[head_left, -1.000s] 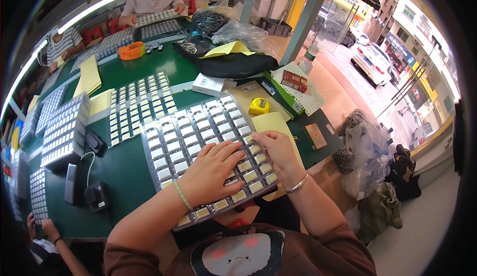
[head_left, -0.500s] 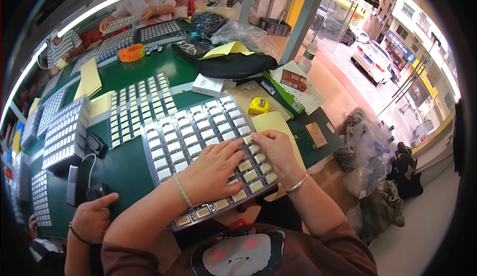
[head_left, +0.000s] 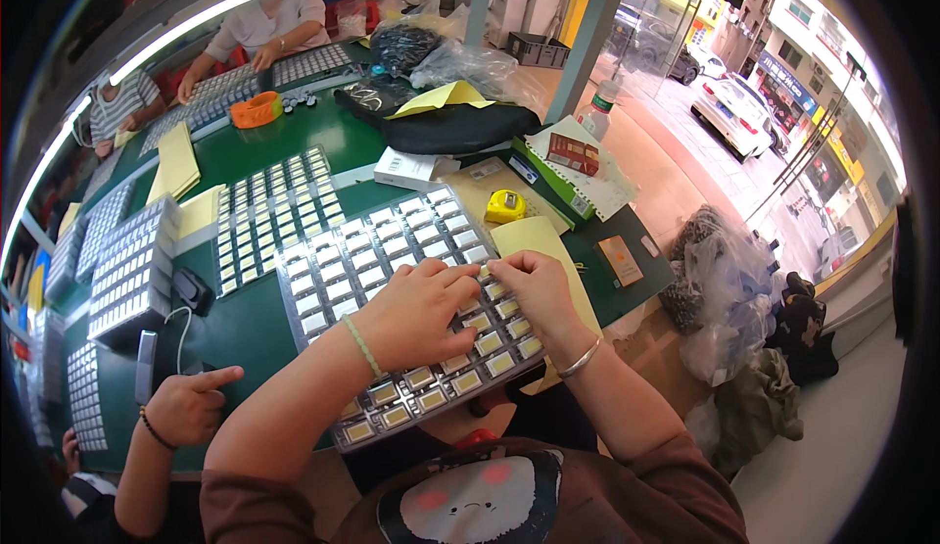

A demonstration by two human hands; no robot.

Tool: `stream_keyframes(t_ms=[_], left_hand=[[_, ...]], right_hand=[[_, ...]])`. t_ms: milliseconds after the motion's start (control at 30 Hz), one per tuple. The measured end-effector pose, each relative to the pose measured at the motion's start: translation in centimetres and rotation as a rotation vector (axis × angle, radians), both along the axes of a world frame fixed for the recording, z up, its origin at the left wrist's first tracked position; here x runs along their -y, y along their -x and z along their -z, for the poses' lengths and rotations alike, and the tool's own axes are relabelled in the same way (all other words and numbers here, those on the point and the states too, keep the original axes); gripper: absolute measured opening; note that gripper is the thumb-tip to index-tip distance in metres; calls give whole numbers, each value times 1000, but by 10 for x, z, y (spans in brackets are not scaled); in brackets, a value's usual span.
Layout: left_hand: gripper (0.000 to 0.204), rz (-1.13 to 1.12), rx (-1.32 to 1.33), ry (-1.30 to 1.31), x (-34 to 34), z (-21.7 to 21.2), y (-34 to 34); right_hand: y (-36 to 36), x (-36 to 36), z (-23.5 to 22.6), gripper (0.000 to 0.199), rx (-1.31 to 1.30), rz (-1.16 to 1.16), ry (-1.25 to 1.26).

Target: The person places small yellow rectangular components into a grid-like tray. They repeatedly pick up the components from a stack of yellow paper and insert them into the slots of the tray. The person works continuously on filling the tray with these items.

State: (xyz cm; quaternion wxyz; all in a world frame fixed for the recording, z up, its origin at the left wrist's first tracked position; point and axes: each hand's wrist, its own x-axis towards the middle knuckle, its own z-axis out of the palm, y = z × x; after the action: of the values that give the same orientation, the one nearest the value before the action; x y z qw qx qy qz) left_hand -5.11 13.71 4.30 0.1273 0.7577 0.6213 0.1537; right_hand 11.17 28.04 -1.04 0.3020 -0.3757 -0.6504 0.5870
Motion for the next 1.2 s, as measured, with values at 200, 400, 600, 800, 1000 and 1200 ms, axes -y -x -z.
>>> stream_keyframes(t_ms=[200,400,600,800,1000,1200], left_hand=[[44,-16,-24,-103,2,8,-6],[43,-28,25,-136,0,10,-8],[41,-34,33,-159,0,13,-8],[39,-33,48,-186,0,15,-7],[37,-47,67,-188,1,16,-8],[34,-52,112,-172,0,17,-5]], right_hand=[[1,-2,8,20,15,17,-152],[1,-2,10,21,111,44,-315],[1,2,5,20,212,48,-468],[1,0,9,22,162,45,-386],[5,-10,24,32,-29,73,-44],[8,-13,18,31,-5,6,-14]])
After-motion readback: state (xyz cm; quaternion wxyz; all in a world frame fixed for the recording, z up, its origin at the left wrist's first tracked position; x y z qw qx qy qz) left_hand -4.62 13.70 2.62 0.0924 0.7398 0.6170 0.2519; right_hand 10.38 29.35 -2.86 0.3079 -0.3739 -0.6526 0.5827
